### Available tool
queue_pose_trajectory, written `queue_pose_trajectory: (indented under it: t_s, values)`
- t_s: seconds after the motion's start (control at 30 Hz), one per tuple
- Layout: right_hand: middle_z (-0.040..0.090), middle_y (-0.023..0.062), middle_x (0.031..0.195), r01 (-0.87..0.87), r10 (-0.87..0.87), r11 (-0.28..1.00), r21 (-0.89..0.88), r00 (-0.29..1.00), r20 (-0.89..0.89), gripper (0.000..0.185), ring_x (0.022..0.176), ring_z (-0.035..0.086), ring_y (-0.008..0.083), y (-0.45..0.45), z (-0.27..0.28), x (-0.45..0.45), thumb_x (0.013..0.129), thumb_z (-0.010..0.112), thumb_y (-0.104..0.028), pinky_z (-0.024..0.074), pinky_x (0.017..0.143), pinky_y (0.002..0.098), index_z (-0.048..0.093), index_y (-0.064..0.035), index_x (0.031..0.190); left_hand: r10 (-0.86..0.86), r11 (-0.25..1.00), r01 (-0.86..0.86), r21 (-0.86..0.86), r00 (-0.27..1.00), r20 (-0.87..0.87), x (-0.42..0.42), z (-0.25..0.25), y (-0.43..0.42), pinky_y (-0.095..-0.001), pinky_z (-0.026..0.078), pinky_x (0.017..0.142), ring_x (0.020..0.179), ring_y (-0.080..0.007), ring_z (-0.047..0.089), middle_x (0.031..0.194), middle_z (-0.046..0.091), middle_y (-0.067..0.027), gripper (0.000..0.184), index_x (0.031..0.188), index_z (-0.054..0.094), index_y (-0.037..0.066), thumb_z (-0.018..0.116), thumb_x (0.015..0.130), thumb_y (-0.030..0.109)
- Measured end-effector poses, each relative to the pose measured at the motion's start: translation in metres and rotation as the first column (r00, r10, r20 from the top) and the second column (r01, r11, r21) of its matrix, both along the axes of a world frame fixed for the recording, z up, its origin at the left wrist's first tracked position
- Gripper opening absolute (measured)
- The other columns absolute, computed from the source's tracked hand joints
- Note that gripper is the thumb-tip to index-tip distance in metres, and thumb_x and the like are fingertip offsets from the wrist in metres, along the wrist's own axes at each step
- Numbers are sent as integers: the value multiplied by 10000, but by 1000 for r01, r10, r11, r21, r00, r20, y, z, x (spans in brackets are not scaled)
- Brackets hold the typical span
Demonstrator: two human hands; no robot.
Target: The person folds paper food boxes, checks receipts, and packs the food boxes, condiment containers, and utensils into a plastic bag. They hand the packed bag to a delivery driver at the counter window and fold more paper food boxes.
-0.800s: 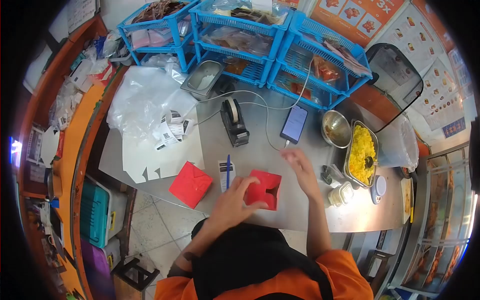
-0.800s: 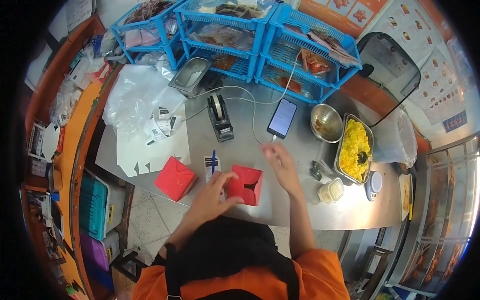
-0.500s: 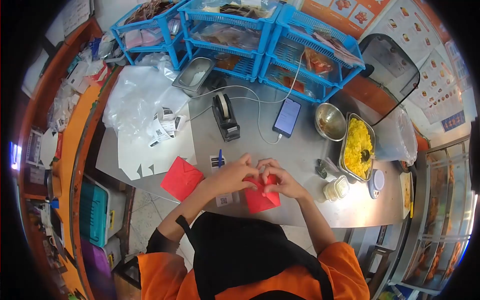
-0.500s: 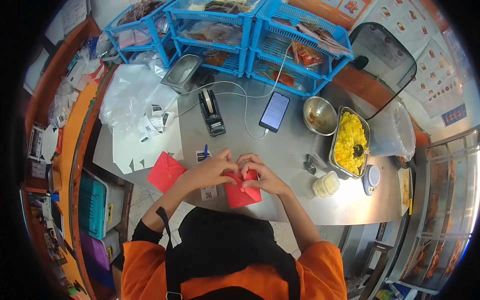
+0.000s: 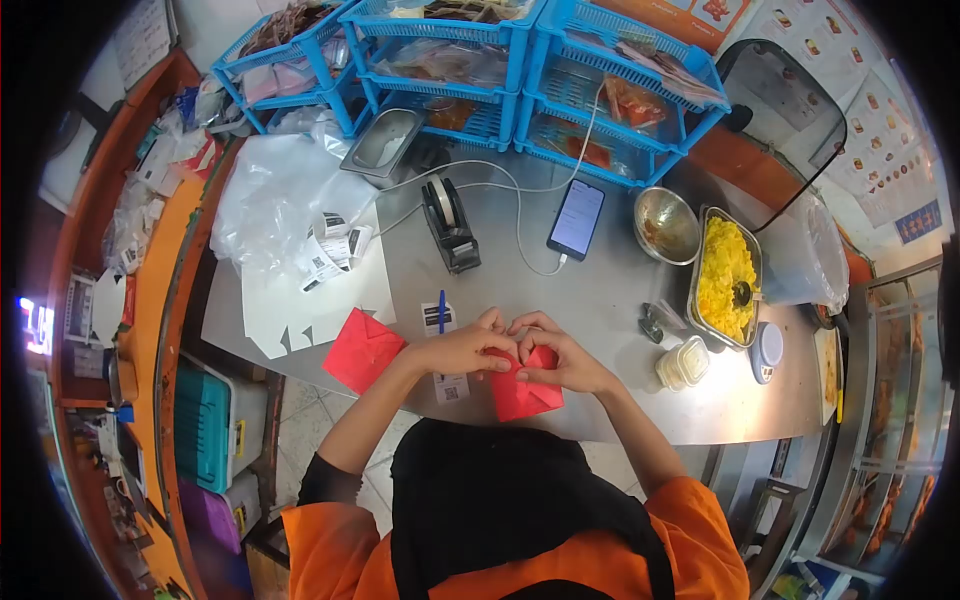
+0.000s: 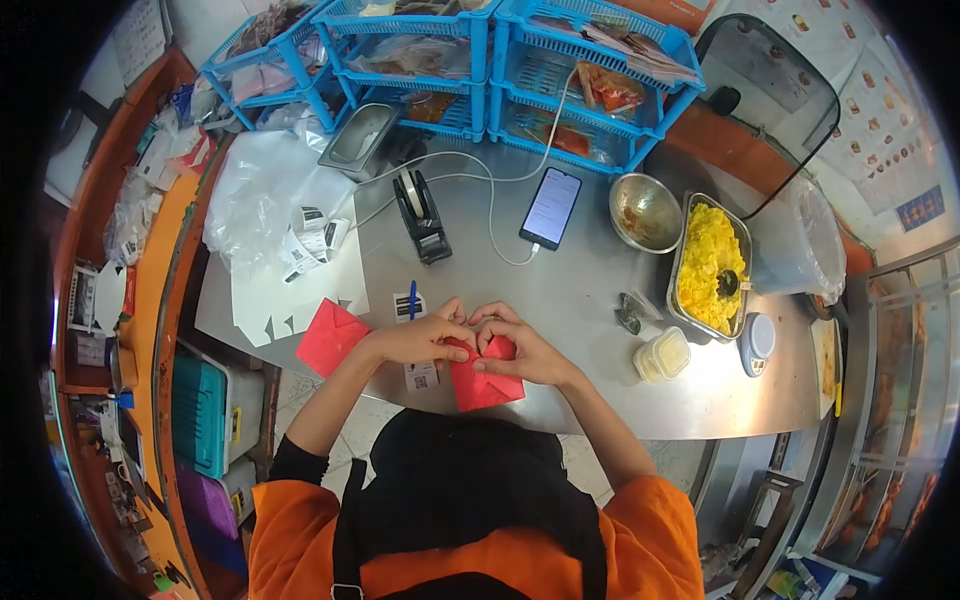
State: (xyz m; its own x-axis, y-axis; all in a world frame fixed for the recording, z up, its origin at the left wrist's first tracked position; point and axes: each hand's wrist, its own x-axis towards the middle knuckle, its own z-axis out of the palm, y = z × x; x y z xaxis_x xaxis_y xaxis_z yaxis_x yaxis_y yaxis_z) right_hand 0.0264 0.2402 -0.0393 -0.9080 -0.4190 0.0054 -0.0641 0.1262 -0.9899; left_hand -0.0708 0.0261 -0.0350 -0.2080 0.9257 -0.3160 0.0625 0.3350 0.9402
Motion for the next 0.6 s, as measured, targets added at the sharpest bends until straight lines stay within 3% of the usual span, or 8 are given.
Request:
queue_pose_trajectory:
  t_s: [0.13, 0.2, 0.27, 0.3, 0.37, 0.4, 0.53, 0.6]
  values:
    - [442, 87, 1237, 43, -40, 998, 52, 998, -54, 222, 1215, 421, 259, -4, -9, 5, 822, 744, -148, 325, 1037, 375, 557, -65, 908, 134, 991, -136, -6, 982, -133, 19, 9, 1, -325, 425, 783, 859, -172, 481, 1053, 328, -72, 231, 1032, 644, 103, 582, 959, 314]
    - [454, 140, 1208, 350, -324, 929, 119, 926, -194, 248, 1151, 446, 311, -16, -18, 11, 846, 697, -111, 364, 989, 389, 524, -40, 1010, 249, 966, -260, -7, 930, -269, 50, -9, 8, -336, 413, 825, 928, -187, 483, 1093, 350, -83, 231, 1054, 651, 104, 564, 966, 299]
    - [458, 162, 1191, 480, -423, 856, 192, 864, -272, 264, 1121, 454, 329, -37, -20, 14, 856, 660, -82, 370, 977, 392, 494, -38, 1056, 731, 680, -646, 348, 559, -391, 89, -63, 24, -373, 347, 927, 1042, -232, 410, 1152, 371, -117, 330, 1228, 567, 105, 495, 990, 322]
    - [462, 183, 1173, 604, -508, 755, 255, 785, -354, 287, 1091, 463, 347, -45, -19, 16, 865, 623, -54, 376, 964, 396, 464, -35, 1103, 732, 678, -651, 341, 557, -392, 94, -60, 32, -373, 347, 927, 1042, -232, 410, 1152, 371, -117, 330, 1228, 567, 105, 495, 990, 322]
    - [466, 195, 1166, 590, -473, 752, 295, 794, -381, 315, 1079, 461, 360, -48, -14, 16, 857, 630, -49, 383, 945, 417, 461, -18, 1121, 959, 278, -909, 310, 280, -37, 101, -48, 44, -399, 281, 984, 1095, -271, 342, 1173, 380, -151, 452, 1386, 394, 85, 445, 1002, 318]
    - [470, 208, 1158, 578, -439, 742, 339, 801, -406, 344, 1067, 459, 374, -48, -12, 19, 849, 636, -44, 390, 926, 439, 457, -1, 1140, 932, 363, -884, 295, 347, -106, 98, -50, 40, -391, 279, 993, 1076, -274, 358, 1170, 376, -161, 528, 1443, 275, 70, 446, 1000, 301]
    - [470, 215, 1166, 503, -369, 775, 383, 852, -372, 380, 1072, 460, 372, -49, -11, 28, 858, 630, -48, 386, 925, 441, 437, 27, 1177, 890, 456, -852, 255, 431, -151, 87, -45, 34, -407, 303, 991, 1062, -276, 376, 1184, 377, -164, 479, 1423, 297, 58, 408, 1014, 280]
    - [448, 229, 1189, 593, -511, 762, 261, 798, -320, 419, 1101, 438, 374, -51, -18, 28, 851, 643, -64, 372, 935, 430, 425, 47, 1191, 914, 86, -946, 311, 199, 354, 106, -52, 30, -402, 355, 980, 1104, -299, 425, 1227, 379, -194, 625, 1403, 302, 62, 588, 929, 351]
